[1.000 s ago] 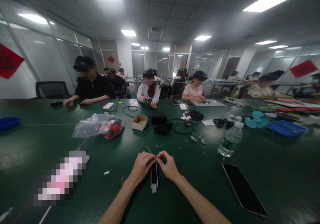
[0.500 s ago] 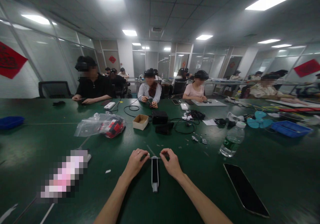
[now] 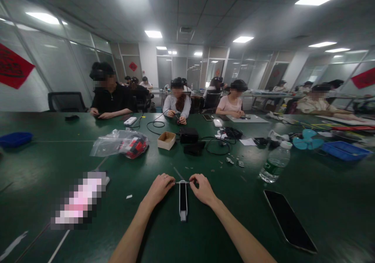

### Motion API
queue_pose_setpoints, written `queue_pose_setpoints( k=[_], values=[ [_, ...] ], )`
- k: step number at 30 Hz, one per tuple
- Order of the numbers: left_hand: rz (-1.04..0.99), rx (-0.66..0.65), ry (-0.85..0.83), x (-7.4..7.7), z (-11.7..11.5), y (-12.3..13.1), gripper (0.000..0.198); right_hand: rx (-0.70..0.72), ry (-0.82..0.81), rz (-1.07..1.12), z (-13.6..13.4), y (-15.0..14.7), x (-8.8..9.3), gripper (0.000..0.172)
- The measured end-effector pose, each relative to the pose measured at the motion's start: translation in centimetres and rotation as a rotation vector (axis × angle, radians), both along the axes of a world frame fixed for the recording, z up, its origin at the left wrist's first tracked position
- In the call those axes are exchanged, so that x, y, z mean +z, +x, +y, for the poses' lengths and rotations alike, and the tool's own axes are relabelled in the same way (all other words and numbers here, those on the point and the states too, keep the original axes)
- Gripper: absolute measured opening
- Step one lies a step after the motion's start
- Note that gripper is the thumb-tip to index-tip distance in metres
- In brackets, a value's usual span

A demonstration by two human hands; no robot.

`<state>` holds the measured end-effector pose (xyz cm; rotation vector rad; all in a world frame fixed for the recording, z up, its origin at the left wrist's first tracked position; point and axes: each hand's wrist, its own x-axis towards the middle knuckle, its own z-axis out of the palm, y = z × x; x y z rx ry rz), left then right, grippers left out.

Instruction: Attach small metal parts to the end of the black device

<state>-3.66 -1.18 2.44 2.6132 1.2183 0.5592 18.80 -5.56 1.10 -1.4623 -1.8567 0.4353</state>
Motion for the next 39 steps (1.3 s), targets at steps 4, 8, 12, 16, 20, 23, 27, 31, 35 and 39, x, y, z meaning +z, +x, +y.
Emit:
queue_pose_setpoints(
  k=[4,8,12,16,20,23,27,31,35,39],
  values=[
    [-0.004,0.006,-0.002,0.1,-0.1,0.0,0.014,0.017,-0.029,0.005,-0.1,0.1,0.0,0.013],
    [-0.015,-0.006,0.010,-0.3,0.0,0.0,0.016,0.029,-0.020,0.028,-0.1,0.1,0.0,0.012],
    [-0.042,-0.012,-0.003,-0.7,0.0,0.1,0.016,0.036,-0.028,0.034,-0.1,0.1,0.0,0.012],
    [-0.076,-0.020,-0.014,-0.6,0.0,0.3,0.018,0.040,-0.023,0.068,-0.1,0.1,0.0,0.012],
    [-0.066,-0.017,-0.032,-0.7,0.0,0.4,0.017,0.039,-0.029,0.075,-0.1,0.1,-0.1,0.012],
    [-0.057,-0.008,-0.040,-1.0,0.1,0.4,0.017,0.047,-0.026,0.079,0.0,0.1,-0.1,0.012],
    [-0.063,0.014,-0.046,-1.3,0.3,0.4,0.019,0.047,-0.005,0.074,0.1,0.1,-0.1,0.011],
    [-0.065,0.042,-0.071,-1.2,0.2,0.6,0.020,0.051,-0.016,0.067,0.1,0.1,-0.2,0.011],
    [-0.074,0.051,-0.063,-0.9,0.0,0.6,0.020,0.050,-0.013,0.090,0.1,0.1,-0.4,0.011],
    [-0.113,0.050,-0.075,-0.8,-0.1,0.6,0.020,0.051,-0.021,0.086,0.2,0.2,-0.6,0.011]
  ],
)
